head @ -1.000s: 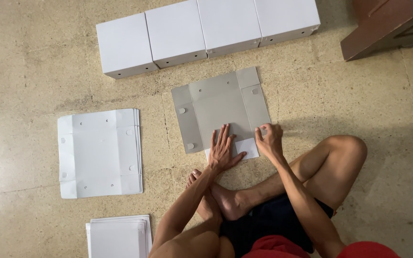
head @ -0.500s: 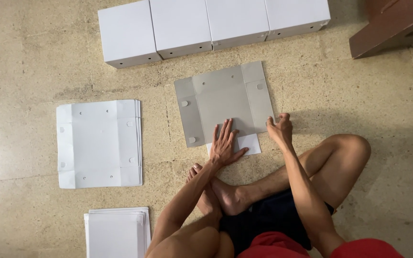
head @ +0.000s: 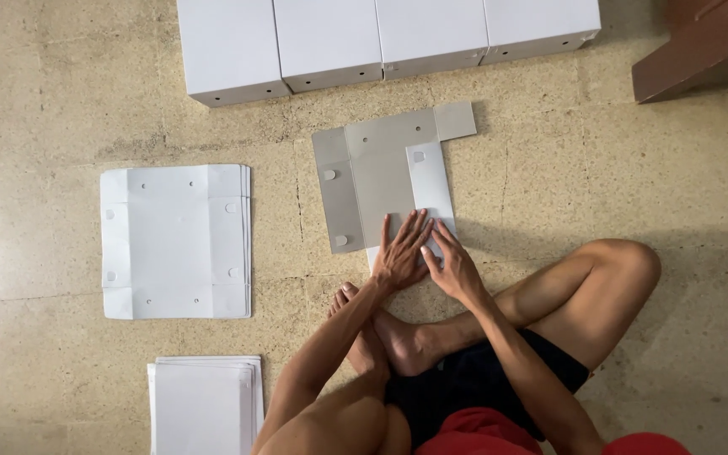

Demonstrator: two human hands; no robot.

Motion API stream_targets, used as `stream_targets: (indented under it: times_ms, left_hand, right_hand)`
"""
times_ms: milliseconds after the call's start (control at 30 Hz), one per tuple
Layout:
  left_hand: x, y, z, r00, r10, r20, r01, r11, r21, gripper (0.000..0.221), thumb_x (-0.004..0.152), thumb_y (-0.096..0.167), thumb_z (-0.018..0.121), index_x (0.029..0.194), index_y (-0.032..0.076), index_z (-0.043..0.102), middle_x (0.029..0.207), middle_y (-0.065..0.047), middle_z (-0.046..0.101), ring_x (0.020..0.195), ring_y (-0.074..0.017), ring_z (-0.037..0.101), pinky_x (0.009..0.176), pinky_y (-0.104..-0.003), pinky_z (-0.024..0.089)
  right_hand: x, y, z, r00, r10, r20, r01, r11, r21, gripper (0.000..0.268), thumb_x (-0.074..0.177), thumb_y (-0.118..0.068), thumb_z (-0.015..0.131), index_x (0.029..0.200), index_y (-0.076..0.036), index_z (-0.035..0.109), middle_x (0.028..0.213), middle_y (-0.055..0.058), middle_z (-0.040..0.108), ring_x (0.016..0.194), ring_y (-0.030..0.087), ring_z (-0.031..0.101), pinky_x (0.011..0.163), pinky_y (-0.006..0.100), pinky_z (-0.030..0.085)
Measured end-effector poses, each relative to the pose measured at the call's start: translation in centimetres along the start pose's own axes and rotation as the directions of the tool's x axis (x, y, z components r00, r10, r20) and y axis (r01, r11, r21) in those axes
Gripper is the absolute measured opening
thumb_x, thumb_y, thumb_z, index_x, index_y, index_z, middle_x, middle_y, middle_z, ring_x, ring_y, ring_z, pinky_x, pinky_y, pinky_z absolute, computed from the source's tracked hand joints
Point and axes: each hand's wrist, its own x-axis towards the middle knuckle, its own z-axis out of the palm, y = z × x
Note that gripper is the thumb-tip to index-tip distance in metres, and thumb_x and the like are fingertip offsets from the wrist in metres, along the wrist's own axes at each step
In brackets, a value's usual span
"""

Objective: Assembling a white cardboard box from a flat pre-cut sheet by folding and tucking flaps.

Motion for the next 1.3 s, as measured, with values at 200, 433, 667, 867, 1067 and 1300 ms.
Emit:
stream_targets:
  times_ms: [200,433,667,867,1067,1300]
  left_hand:
    - [0.2,0.2,-0.5,1.0,-0.014,-0.011,0.014,0.999,-0.034,0.087,0.087,0.055,0.053,0.16,0.019,0.021,0.169,-0.003,0.018,0.155,-0.0212,0.017,0.121,-0.066,0.001]
    - [0.4,0.3,-1.1,0.999,-0.027,-0.032,0.024,0.995,-0.094,0.081,0.088,0.06,0.051,0.155,0.018,0.034,0.164,-0.003,0.029,0.154,-0.0215,0.021,0.122,-0.066,0.002]
    - [0.6,0.3,-1.6,0.999,-0.03,-0.023,0.027,0.993,-0.112,0.08,0.092,0.062,0.047,0.157,0.018,0.031,0.165,-0.003,0.03,0.154,-0.0221,0.022,0.122,-0.066,0.001]
    - [0.5,0.5,-1.6,0.999,-0.054,-0.001,0.054,0.993,-0.107,0.086,0.09,0.063,0.046,0.16,0.019,0.024,0.167,-0.002,0.025,0.155,-0.0209,0.02,0.124,-0.063,0.0]
    - [0.5,0.6,-1.0,0.996,-0.083,-0.025,0.081,0.994,-0.077,0.091,0.088,0.066,0.045,0.159,0.013,0.025,0.166,-0.006,0.026,0.154,-0.0221,0.02,0.125,-0.061,0.0]
    - [0.3,0.7,-1.5,0.996,-0.086,-0.036,0.085,0.996,-0.041,0.093,0.083,0.059,0.053,0.159,0.012,0.026,0.166,-0.006,0.026,0.154,-0.0217,0.021,0.125,-0.06,0.003]
  right_hand:
    - [0.5,0.1,0.7,0.997,0.064,-0.04,-0.075,0.923,-0.378,0.06,0.106,-0.038,0.042,0.147,0.005,0.045,0.155,0.026,0.039,0.143,0.04,0.038,0.112,0.06,0.031]
    - [7.7,3.4,2.0,0.996,0.015,-0.093,-0.062,0.847,-0.527,0.062,0.106,-0.047,0.038,0.152,-0.006,0.045,0.158,0.015,0.041,0.148,0.033,0.034,0.119,0.057,0.019]
    - [14.9,4.7,2.4,0.985,-0.081,-0.152,-0.015,0.836,-0.548,0.061,0.106,-0.048,0.039,0.151,-0.007,0.047,0.156,0.014,0.044,0.148,0.034,0.033,0.119,0.058,0.017]
    - [15.5,4.4,1.8,0.991,-0.014,-0.132,-0.055,0.86,-0.507,0.062,0.106,-0.049,0.038,0.151,-0.009,0.048,0.158,0.012,0.043,0.149,0.035,0.03,0.118,0.06,0.013]
    - [9.1,3.4,1.4,0.994,0.02,-0.104,-0.071,0.857,-0.511,0.062,0.107,-0.05,0.037,0.149,-0.006,0.05,0.157,0.013,0.044,0.148,0.036,0.033,0.118,0.061,0.016]
    - [1.1,1.4,1.1,0.988,0.151,-0.017,-0.141,0.869,-0.474,0.064,0.106,-0.052,0.035,0.149,-0.006,0.047,0.159,0.013,0.04,0.149,0.034,0.03,0.118,0.06,0.017]
